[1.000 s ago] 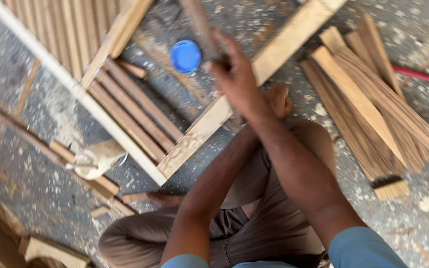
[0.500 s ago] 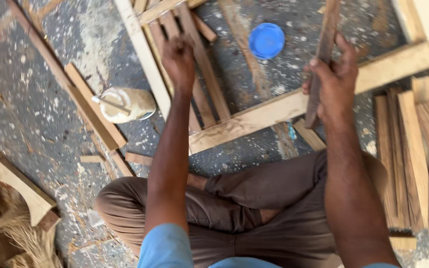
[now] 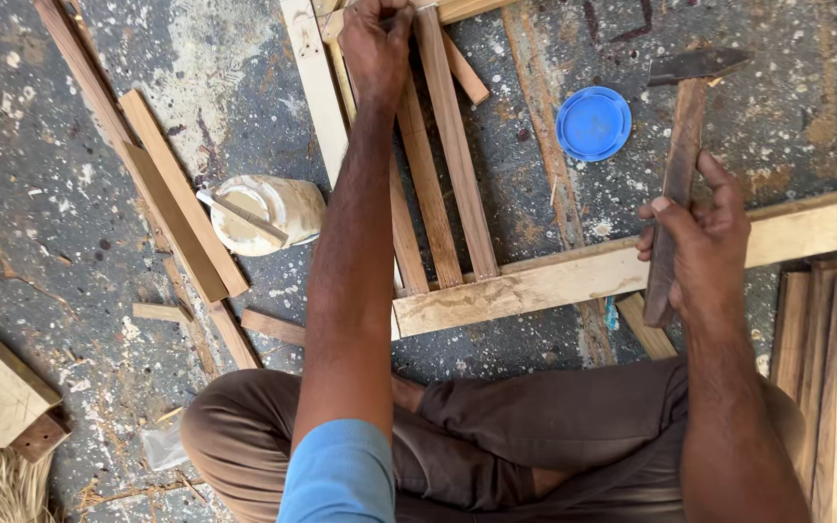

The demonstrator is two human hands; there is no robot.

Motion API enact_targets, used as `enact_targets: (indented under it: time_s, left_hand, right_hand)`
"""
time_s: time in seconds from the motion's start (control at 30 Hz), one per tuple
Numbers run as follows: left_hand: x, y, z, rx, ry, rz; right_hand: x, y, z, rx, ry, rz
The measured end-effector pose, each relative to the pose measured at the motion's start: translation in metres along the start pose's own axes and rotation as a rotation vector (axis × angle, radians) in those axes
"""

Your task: The person assembles a wood frame by applying glue to the ends of wooden slats and hammering them into place within a larger frame structure.

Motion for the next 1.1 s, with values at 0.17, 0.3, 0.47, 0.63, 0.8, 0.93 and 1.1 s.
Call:
enact_targets:
  time_s: [0.17, 0.3, 0.47, 0.63, 0.8, 0.93, 1.1]
  left_hand:
    - [0.004, 0.003, -0.001, -0.006, -0.033, -0.016]
    - [0.020, 0.002, -0.007, 0.075, -0.053, 0.199]
    - [0.024, -0.001, -0.006, 0.102, -0.098, 0.242]
    - [0.025, 0.001, -0.009, 0.089, -0.110, 0.231]
    - [0.024, 0.005, -0.008, 0.074, -0.243, 0.263]
    - [0.017, 0.005, -0.004, 0.044, -0.253, 0.225]
    - [0.013, 0.006, -0.004, -0.018, -0.295, 0.198]
  right_hand:
    - [0.003, 0.004, 0.004, -0.010, 0.017, 0.004]
    - [0.004, 0.007, 0.006, -0.017, 0.020, 0.009]
    - [0.006, 0.009, 0.008, -0.011, 0.049, 0.013]
    - [0.007, 0.012, 0.016, -0.027, 0.074, 0.003]
    - [0.008, 0.015, 0.027, -0.014, 0.107, -0.010]
    - [-0.003, 0.026, 0.048, -0.001, 0.324, -0.200]
    - [-0.029, 0.010, 0.098, -0.072, 0.461, -0.528]
Point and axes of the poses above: each hand's wrist, its own y-axis away from the middle knuckle, its own z-axis out of the palm, x = y × z, the point moved 3 cm from there along -y, towards the middle knuckle, and after that the axes turned 15 degrees about z, right-handed, at the moved point
